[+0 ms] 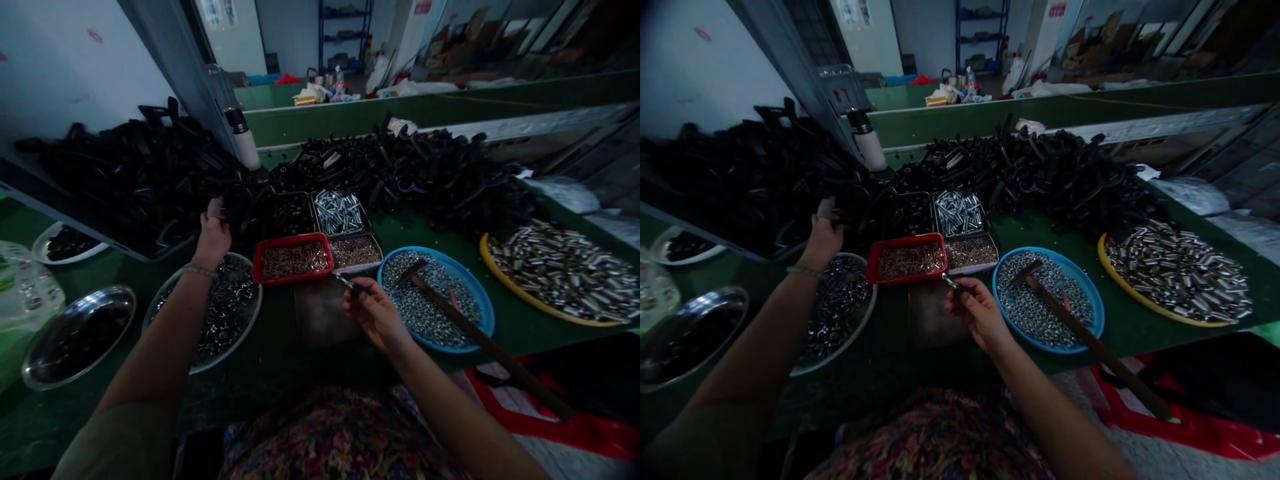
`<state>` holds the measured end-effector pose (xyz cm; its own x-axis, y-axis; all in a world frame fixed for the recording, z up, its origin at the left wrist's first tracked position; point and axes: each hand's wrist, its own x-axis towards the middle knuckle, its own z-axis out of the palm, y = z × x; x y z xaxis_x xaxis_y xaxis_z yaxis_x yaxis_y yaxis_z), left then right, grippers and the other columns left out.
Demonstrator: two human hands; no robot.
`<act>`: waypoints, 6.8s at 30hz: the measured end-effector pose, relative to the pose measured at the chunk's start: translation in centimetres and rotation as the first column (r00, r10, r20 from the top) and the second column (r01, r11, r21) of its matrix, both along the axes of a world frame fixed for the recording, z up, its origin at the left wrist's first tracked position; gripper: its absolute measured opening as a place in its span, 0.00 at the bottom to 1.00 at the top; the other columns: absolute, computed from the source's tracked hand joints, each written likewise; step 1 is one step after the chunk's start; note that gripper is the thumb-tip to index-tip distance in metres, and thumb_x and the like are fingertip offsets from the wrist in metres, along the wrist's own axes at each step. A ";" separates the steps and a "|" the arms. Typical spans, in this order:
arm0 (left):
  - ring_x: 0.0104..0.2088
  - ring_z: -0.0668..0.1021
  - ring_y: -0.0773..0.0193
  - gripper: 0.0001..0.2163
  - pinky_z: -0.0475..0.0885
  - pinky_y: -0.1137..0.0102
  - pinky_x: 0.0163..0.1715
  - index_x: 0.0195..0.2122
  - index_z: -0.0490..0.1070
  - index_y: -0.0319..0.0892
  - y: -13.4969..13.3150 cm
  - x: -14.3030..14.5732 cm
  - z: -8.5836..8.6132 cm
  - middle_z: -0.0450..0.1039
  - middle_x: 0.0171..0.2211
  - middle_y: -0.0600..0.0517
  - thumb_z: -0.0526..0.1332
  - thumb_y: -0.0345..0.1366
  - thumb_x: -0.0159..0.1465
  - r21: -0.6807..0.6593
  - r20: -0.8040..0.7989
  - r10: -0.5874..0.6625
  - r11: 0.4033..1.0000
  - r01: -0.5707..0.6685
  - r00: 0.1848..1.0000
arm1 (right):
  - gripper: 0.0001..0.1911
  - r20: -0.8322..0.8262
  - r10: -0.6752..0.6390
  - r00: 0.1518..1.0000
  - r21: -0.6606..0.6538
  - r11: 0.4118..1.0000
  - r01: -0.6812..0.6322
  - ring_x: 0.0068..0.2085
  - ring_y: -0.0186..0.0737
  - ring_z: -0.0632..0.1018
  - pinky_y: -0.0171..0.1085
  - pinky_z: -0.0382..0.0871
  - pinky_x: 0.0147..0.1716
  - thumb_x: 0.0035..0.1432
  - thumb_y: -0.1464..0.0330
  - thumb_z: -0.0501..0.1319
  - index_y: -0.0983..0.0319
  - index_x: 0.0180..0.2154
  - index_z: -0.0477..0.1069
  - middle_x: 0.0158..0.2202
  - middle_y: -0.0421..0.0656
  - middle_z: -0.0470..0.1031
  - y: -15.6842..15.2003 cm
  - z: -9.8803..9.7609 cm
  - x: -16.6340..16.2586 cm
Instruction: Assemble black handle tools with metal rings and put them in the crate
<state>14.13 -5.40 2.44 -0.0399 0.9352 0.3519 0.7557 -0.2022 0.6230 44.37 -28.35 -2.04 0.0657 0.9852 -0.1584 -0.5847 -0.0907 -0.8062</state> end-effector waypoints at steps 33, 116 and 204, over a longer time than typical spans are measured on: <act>0.35 0.78 0.62 0.11 0.72 0.68 0.39 0.38 0.77 0.39 -18.9 11.2 0.2 0.79 0.35 0.49 0.61 0.40 0.61 -0.527 0.503 -0.535 0.433 0.731 0.679 | 0.09 0.595 0.243 0.766 0.116 0.917 -0.381 0.47 0.40 0.76 0.42 0.67 0.51 0.57 0.66 0.64 0.56 0.42 0.76 0.42 0.43 0.77 -5.1 1.7 1.5; 0.39 0.74 0.64 0.21 0.69 0.70 0.42 0.49 0.65 0.45 -22.2 13.2 -2.2 0.70 0.40 0.53 0.67 0.36 0.56 -0.267 0.855 -0.202 0.620 0.738 0.478 | 0.24 0.083 0.343 0.936 -0.047 0.939 -0.340 0.28 0.36 0.80 0.35 0.74 0.29 0.53 0.59 0.67 0.58 0.45 0.58 0.30 0.38 0.77 -4.1 0.3 -0.3; 0.51 0.70 0.50 0.31 0.58 0.55 0.52 0.58 0.55 0.39 -19.6 12.4 -8.8 0.69 0.51 0.42 0.61 0.40 0.55 -0.197 -0.205 -0.533 0.844 0.499 0.821 | 0.20 0.822 0.196 -0.535 -0.145 0.980 0.136 0.48 0.52 0.75 0.49 0.68 0.46 0.67 0.69 0.46 0.66 0.56 0.62 0.50 0.57 0.71 -2.6 0.2 9.8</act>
